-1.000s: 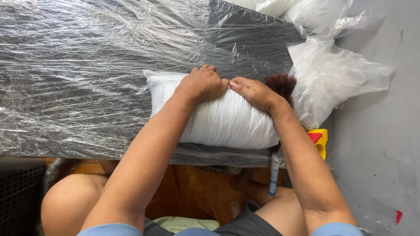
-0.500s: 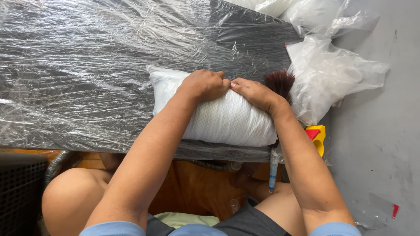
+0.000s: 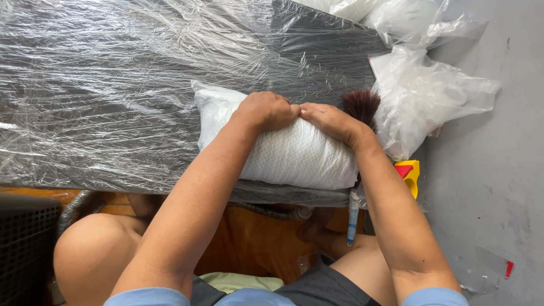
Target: The person compresses a white item inside a plastic bag using vacuum suction, ties the bag closed with a string, and kemudian places it inside a black plastic shipping envelope which is then sealed with adhesive tape.
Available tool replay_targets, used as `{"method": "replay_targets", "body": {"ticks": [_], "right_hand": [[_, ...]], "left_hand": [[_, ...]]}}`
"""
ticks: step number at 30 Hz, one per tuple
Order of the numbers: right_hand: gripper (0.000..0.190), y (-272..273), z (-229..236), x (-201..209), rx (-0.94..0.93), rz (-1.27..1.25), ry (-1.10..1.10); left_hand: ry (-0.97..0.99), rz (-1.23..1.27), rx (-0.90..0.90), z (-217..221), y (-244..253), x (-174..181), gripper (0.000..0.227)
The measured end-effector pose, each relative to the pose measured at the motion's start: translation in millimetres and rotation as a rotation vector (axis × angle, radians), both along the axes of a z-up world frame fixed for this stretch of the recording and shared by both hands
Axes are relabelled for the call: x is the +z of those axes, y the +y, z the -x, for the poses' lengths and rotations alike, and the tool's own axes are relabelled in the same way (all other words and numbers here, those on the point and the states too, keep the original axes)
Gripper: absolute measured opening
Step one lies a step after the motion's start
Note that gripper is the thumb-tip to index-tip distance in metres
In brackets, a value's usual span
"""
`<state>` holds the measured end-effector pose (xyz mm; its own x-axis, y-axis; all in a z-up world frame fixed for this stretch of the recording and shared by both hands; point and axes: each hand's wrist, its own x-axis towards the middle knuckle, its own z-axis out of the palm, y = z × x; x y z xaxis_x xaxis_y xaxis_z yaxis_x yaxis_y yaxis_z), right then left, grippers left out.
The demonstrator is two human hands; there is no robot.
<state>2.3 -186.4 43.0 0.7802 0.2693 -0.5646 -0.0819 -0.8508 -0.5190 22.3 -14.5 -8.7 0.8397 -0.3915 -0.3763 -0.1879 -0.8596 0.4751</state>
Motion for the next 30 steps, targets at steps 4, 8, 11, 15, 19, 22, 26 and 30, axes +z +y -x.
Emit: {"method": "replay_targets", "body": {"ticks": [4,8,11,15,19,22,26,30], "right_hand": [[0.055,17.0,1.2,17.4,-0.033,0.022,0.043],[0.058,18.9,-11.0,16.3,-0.1,0.11,0.118],[0.057,23.7,-22.5,16.2,-0.12,0.171,0.13],[0.057,14.9,-45.7,-7.2,-0.133,0.111,0.11],[0.051,14.2,-58.8,-9.3,-0.108,0.055,0.054],[0.048,15.4,-68.4,-9.5,-0.052,0.138,0.041],[0.072,22.2,-76.1,-5.5,-0.095,0.223,0.166],[0.083,43.5,-67.9,31.0,-0.198,0.263,0.294]], "left_hand": [[0.04,-0.019,-0.03,-0.8,2.5,6.1,0.07],[0.079,-0.05,-0.032,-11.2,1.6,6.2,0.071],[0.106,-0.055,-0.021,-29.1,-3.1,-11.8,0.07],[0.195,-0.041,-0.03,-44.1,1.0,-6.2,0.074],[0.223,0.008,-0.005,-61.9,-1.6,-15.8,0.068],[0.258,0.021,-0.004,-71.5,-2.1,-16.2,0.07],[0.266,0.008,0.028,-72.6,5.9,-1.1,0.068],[0.328,0.041,0.011,-71.7,8.6,0.5,0.071]]}}
